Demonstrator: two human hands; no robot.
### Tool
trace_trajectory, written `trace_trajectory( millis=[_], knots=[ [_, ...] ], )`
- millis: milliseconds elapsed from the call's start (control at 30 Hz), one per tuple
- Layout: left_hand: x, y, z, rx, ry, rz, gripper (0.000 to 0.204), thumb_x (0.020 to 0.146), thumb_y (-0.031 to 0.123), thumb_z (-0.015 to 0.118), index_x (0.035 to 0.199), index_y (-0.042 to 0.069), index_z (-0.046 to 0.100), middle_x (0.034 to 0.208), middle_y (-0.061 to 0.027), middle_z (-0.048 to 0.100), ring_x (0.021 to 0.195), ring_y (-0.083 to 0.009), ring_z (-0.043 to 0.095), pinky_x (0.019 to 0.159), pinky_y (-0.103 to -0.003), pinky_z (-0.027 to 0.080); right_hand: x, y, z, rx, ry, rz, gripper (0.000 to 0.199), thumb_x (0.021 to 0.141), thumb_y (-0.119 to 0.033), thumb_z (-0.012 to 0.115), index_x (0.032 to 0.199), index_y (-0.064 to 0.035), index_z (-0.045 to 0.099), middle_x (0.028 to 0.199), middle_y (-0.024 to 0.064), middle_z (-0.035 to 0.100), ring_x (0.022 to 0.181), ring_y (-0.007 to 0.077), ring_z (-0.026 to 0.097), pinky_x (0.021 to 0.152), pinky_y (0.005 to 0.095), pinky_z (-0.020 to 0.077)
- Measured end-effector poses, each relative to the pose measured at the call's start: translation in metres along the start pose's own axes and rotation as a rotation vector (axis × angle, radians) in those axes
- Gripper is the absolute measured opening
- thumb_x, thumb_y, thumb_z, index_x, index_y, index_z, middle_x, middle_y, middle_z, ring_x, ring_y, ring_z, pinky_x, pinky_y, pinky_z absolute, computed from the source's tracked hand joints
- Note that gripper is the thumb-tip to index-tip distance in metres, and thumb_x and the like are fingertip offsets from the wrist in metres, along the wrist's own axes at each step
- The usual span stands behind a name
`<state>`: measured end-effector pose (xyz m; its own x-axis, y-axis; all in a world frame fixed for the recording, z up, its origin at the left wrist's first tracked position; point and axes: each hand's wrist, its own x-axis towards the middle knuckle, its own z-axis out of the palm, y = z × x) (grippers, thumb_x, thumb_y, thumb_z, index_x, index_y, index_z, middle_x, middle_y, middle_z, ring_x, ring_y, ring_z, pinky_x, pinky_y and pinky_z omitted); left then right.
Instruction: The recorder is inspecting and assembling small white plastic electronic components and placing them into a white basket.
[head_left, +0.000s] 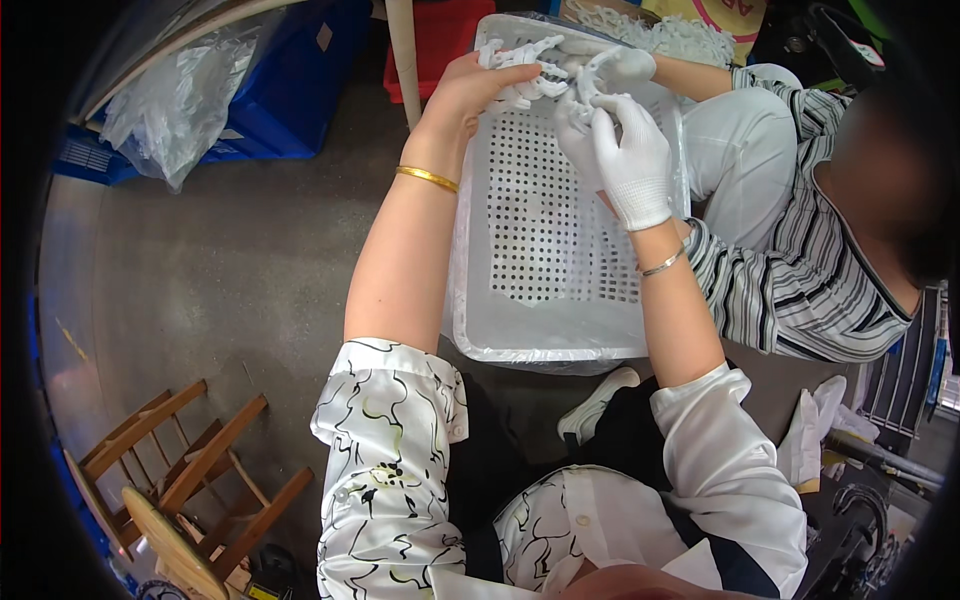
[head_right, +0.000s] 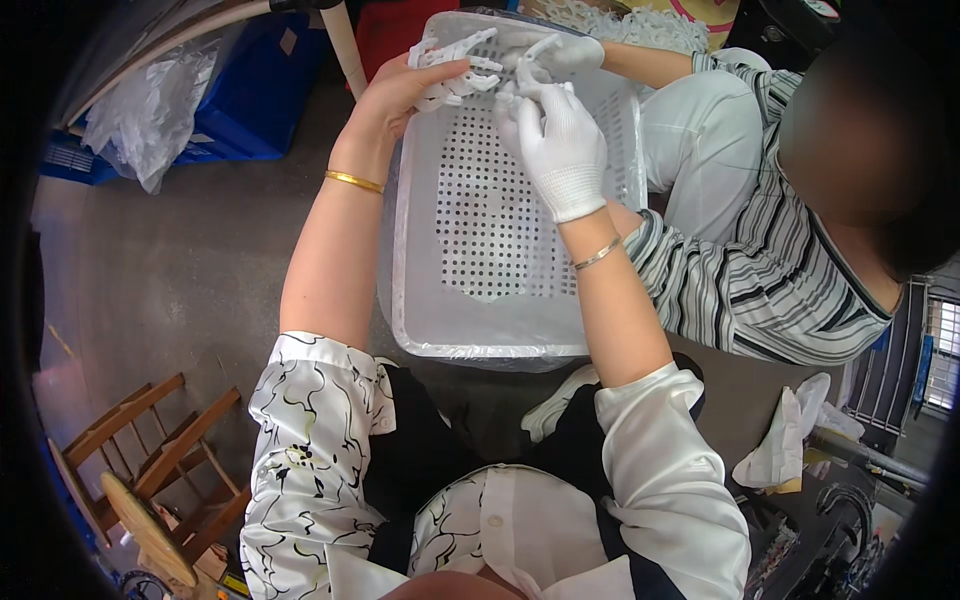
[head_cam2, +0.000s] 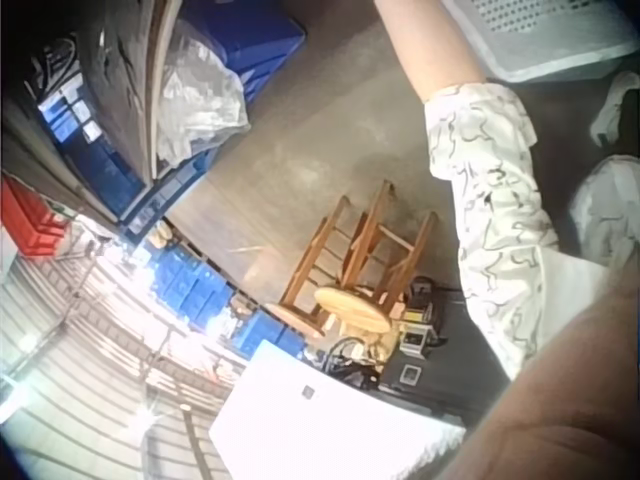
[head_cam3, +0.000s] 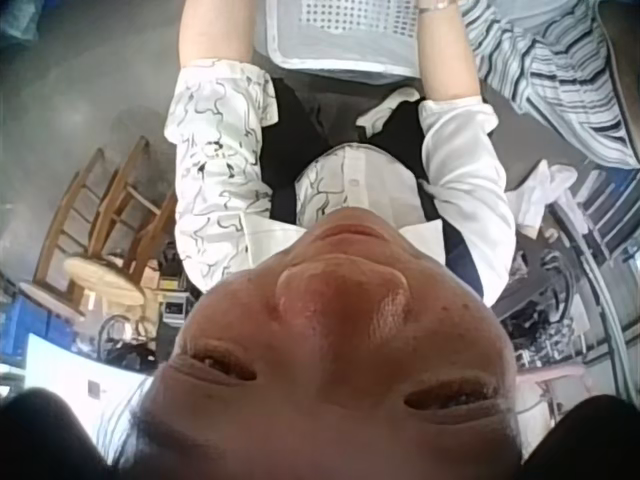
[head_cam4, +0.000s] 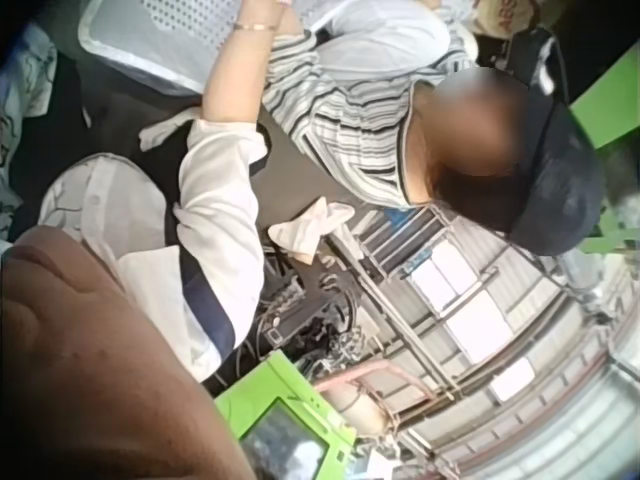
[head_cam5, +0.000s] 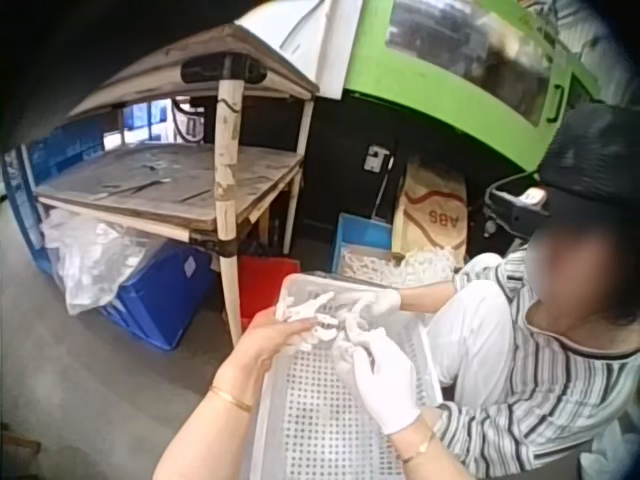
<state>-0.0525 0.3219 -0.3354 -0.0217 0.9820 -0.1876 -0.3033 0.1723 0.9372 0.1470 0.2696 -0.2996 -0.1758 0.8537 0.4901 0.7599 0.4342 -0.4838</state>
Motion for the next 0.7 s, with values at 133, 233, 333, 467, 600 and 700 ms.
trace_trajectory(
  millis=[133,233,333,467,600,700],
  knots=[
    [-0.009,0.008,0.009,0.123,-0.021,0.033,0.044,0.076,0.017,0.083,0.112,-0.003,0.067,0.105,-0.0134,0.071,0.092,-0.0189,0.07,0.08,-0.03,0.056,-0.002,-0.007,0.0,0.009,-0.04,-0.024,0.023,0.087,-0.019,0.066,0.108,-0.0084,0.066,0.097,0.0114,0.065,0.092,0.0297,0.065,0.08,0.0366,0.0518],
    [-0.019,0.018,0.019,0.2,-0.026,0.064,0.046,0.074,0.02,0.085,0.111,-0.003,0.068,0.104,-0.0132,0.071,0.091,-0.0187,0.07,0.08,-0.03,0.055,0.008,-0.004,0.013,-0.09,-0.056,-0.163,0.033,0.081,-0.023,0.073,0.11,-0.0097,0.065,0.105,0.0103,0.062,0.096,0.0284,0.063,0.081,0.0376,0.0523],
    [-0.018,0.018,0.017,0.222,-0.011,0.087,0.048,0.073,0.022,0.086,0.11,-0.002,0.069,0.102,-0.0128,0.072,0.091,-0.0184,0.07,0.08,-0.03,0.055,0.015,-0.002,0.022,-0.182,-0.052,-0.195,0.031,0.082,-0.023,0.073,0.109,-0.0099,0.066,0.102,0.011,0.063,0.093,0.0293,0.063,0.078,0.037,0.0528],
    [-0.017,0.021,0.006,0.202,0.005,0.097,0.044,0.071,0.017,0.086,0.106,-0.003,0.069,0.099,-0.0115,0.073,0.089,-0.0183,0.069,0.078,-0.031,0.055,0.022,0.003,0.024,-0.218,-0.114,-0.174,0.031,0.083,-0.023,0.073,0.11,-0.0086,0.066,0.102,0.0099,0.064,0.092,0.025,0.066,0.077,0.0358,0.0534],
    [-0.018,0.023,-0.007,0.1,-0.013,0.133,0.031,0.076,0.024,0.084,0.096,0.004,0.073,0.092,-0.0063,0.073,0.084,-0.0139,0.068,0.078,-0.026,0.052,0.026,0.017,0.018,0.629,-0.131,0.244,0.031,0.09,-0.021,0.066,0.113,-0.0004,0.063,0.108,0.0094,0.064,0.098,0.0202,0.066,0.08,0.0337,0.0545],
    [-0.016,0.019,-0.01,0.068,-0.003,0.138,0.025,0.077,0.024,0.083,0.091,0.005,0.073,0.088,-0.004,0.072,0.082,-0.0124,0.066,0.078,-0.026,0.051,0.031,0.039,0.013,1.775,-0.329,0.565,0.031,0.102,-0.011,0.048,0.127,0.0066,0.049,0.124,0.0157,0.056,0.113,0.0249,0.06,0.096,0.0367,0.055]
  ],
)
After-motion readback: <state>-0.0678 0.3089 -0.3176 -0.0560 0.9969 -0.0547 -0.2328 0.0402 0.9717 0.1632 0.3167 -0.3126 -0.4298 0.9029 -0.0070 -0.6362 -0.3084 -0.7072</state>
